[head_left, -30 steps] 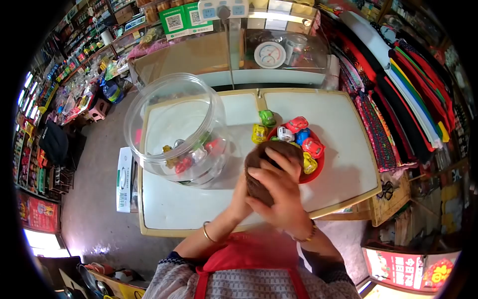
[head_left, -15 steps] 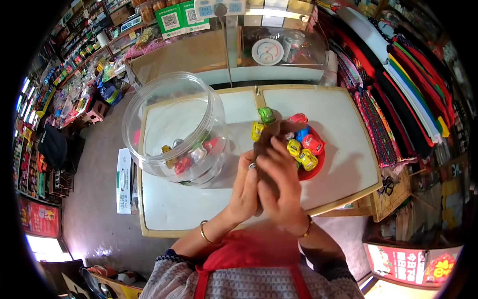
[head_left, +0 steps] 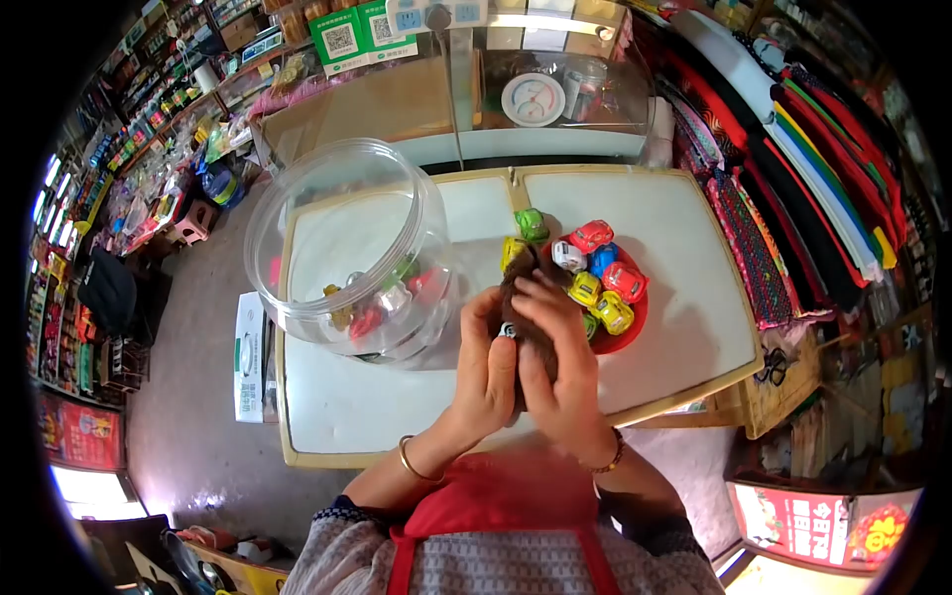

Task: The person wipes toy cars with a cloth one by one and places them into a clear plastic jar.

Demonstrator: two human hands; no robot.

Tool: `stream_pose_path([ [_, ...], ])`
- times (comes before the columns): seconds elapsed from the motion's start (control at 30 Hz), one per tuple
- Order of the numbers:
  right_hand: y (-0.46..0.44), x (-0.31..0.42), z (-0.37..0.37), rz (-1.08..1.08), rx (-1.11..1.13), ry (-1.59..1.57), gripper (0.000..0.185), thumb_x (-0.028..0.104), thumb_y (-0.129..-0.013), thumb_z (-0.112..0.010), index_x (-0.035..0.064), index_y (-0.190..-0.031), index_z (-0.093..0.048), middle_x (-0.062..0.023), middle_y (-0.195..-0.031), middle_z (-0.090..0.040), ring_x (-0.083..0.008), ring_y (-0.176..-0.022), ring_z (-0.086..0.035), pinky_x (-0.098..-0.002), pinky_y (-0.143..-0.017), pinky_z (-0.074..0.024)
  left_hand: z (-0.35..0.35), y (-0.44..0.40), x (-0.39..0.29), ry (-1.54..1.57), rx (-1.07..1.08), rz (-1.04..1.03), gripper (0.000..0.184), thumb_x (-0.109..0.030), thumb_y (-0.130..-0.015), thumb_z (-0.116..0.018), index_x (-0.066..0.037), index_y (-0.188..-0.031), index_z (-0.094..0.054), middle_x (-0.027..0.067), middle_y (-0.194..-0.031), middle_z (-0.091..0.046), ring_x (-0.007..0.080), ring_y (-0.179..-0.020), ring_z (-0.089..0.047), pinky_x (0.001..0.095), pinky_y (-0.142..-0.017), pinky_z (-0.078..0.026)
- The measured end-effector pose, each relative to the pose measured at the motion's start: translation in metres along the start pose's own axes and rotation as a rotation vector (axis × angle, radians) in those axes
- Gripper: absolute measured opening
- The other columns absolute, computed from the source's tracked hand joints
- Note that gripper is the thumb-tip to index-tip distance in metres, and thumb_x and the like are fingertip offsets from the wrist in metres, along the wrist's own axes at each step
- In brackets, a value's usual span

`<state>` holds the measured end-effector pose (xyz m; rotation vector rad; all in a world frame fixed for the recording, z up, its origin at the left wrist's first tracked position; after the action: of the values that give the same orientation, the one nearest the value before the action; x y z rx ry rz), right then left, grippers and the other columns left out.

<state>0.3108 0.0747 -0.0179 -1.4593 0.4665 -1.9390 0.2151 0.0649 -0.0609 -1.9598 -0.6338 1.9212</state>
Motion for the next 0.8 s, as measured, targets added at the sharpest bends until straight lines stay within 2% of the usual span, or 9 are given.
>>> stream_pose_path([
  [0.1, -0.002, -0.039, 0.008, -0.456, -0.027, -0.36, 0.028, 0.005, -0.091, -0.048, -0.0001, -0.119, -0.051, -0.0117, -0.112, -0.059, -0.0172, -0.107, -0.055, -0.0286, -0.094, -0.0403, 0.0, -0.003, -0.002, 0.06, 0.028, 0.018, 0.046, -0.007, -0.092, -0.04, 0.003, -0.134, -0.027, 0.0161, -0.12, -0.047, 0.0217, -0.11, -0.049, 0.033, -0.097, -0.037],
  [0.17, -0.002, -0.044, 0.012, -0.452, -0.069, -0.514, 0.028, 0.006, -0.093, -0.047, -0.001, -0.119, -0.05, -0.0085, -0.113, -0.059, -0.0145, -0.105, -0.054, -0.0278, -0.094, -0.0401, -0.001, -0.005, -0.008, 0.172, 0.075, -0.018, 0.044, -0.006, -0.091, -0.04, 0.003, -0.133, -0.031, 0.0142, -0.116, -0.052, 0.0206, -0.107, -0.052, 0.0318, -0.096, -0.038],
  [0.3, 0.012, -0.017, 0.011, -0.312, -0.232, -0.464, 0.033, 0.005, -0.089, -0.055, -0.0012, -0.12, -0.049, -0.0099, -0.114, -0.057, -0.0171, -0.106, -0.054, -0.0294, -0.093, -0.0411, 0.019, -0.018, 0.003, 0.171, -0.104, -0.122, 0.038, -0.012, -0.093, -0.043, 0.001, -0.129, -0.037, 0.0128, -0.109, -0.056, 0.0179, -0.103, -0.053, 0.0314, -0.092, -0.042],
  [0.33, 0.021, -0.019, 0.007, -0.284, -0.179, -0.299, 0.035, 0.002, -0.084, -0.06, -0.0015, -0.117, -0.051, -0.014, -0.114, -0.057, -0.0208, -0.106, -0.055, -0.0315, -0.091, -0.0428, 0.037, -0.016, 0.018, 0.103, -0.342, 0.024, 0.032, -0.02, -0.098, -0.041, 0.0, -0.123, -0.043, 0.0115, -0.107, -0.057, 0.0157, -0.101, -0.053, 0.0309, -0.088, -0.043],
  [0.43, 0.023, -0.004, -0.003, 0.014, -0.15, -0.023, 0.031, 0.003, -0.081, -0.062, -0.0015, -0.11, -0.055, -0.0202, -0.12, -0.055, -0.0313, -0.107, -0.056, -0.035, -0.092, -0.0437, 0.016, -0.004, 0.05, 0.326, -0.183, 0.542, 0.047, -0.038, -0.101, -0.028, 0.001, -0.118, -0.048, 0.011, -0.103, -0.06, 0.0181, -0.096, -0.056, 0.0317, -0.086, -0.045],
  [0.47, 0.024, -0.006, -0.003, 0.017, -0.15, -0.024, 0.031, 0.003, -0.081, -0.062, -0.0015, -0.11, -0.055, -0.0202, -0.12, -0.055, -0.0313, -0.107, -0.056, -0.035, -0.092, -0.0437, 0.011, 0.0, 0.039, 0.254, -0.21, 0.505, 0.05, -0.039, -0.101, -0.026, 0.001, -0.118, -0.05, 0.0108, -0.103, -0.061, 0.0184, -0.097, -0.057, 0.0311, -0.086, -0.045],
  [0.57, 0.022, 0.006, -0.01, 0.149, -0.056, 0.095, 0.033, 0.003, -0.083, -0.06, -0.0014, -0.115, -0.053, -0.0194, -0.121, -0.055, -0.0322, -0.11, -0.056, -0.0357, -0.093, -0.0435, 0.009, 0.001, 0.031, 0.189, -0.159, 0.275, 0.052, -0.035, -0.101, -0.027, 0.004, -0.134, -0.036, 0.0168, -0.129, -0.048, 0.0248, -0.119, -0.046, 0.035, -0.103, -0.033],
  [0.7, 0.012, -0.025, -0.008, -0.307, 0.021, -0.319, 0.037, 0.006, -0.091, -0.052, -0.003, -0.126, -0.046, -0.016, -0.119, -0.056, -0.0196, -0.112, -0.054, -0.0313, -0.093, -0.0419, 0.003, -0.014, -0.003, -0.04, 0.026, 0.078, 0.062, -0.035, -0.096, -0.036, 0.004, -0.142, -0.023, 0.0187, -0.149, -0.022, 0.029, -0.138, -0.02, 0.0388, -0.112, -0.015],
  [0.8, 0.004, -0.03, -0.009, -0.415, 0.051, -0.471, 0.035, 0.009, -0.092, -0.05, -0.0018, -0.126, -0.046, -0.0125, -0.118, -0.055, -0.0176, -0.11, -0.052, -0.0291, -0.094, -0.0396, -0.007, -0.015, -0.009, -0.077, 0.167, -0.034, 0.068, -0.014, -0.088, -0.045, 0.0, -0.146, -0.013, 0.0196, -0.152, -0.009, 0.0309, -0.142, -0.009, 0.0392, -0.113, -0.009],
])
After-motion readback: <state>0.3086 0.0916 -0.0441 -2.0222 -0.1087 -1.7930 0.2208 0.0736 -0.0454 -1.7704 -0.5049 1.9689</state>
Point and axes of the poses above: each hand's wrist, its own y-axis away from the middle knuckle, its own z-axis out of the back of the hand, x = y × z, the point moved 10 cm from there along -y, towards the middle knuckle
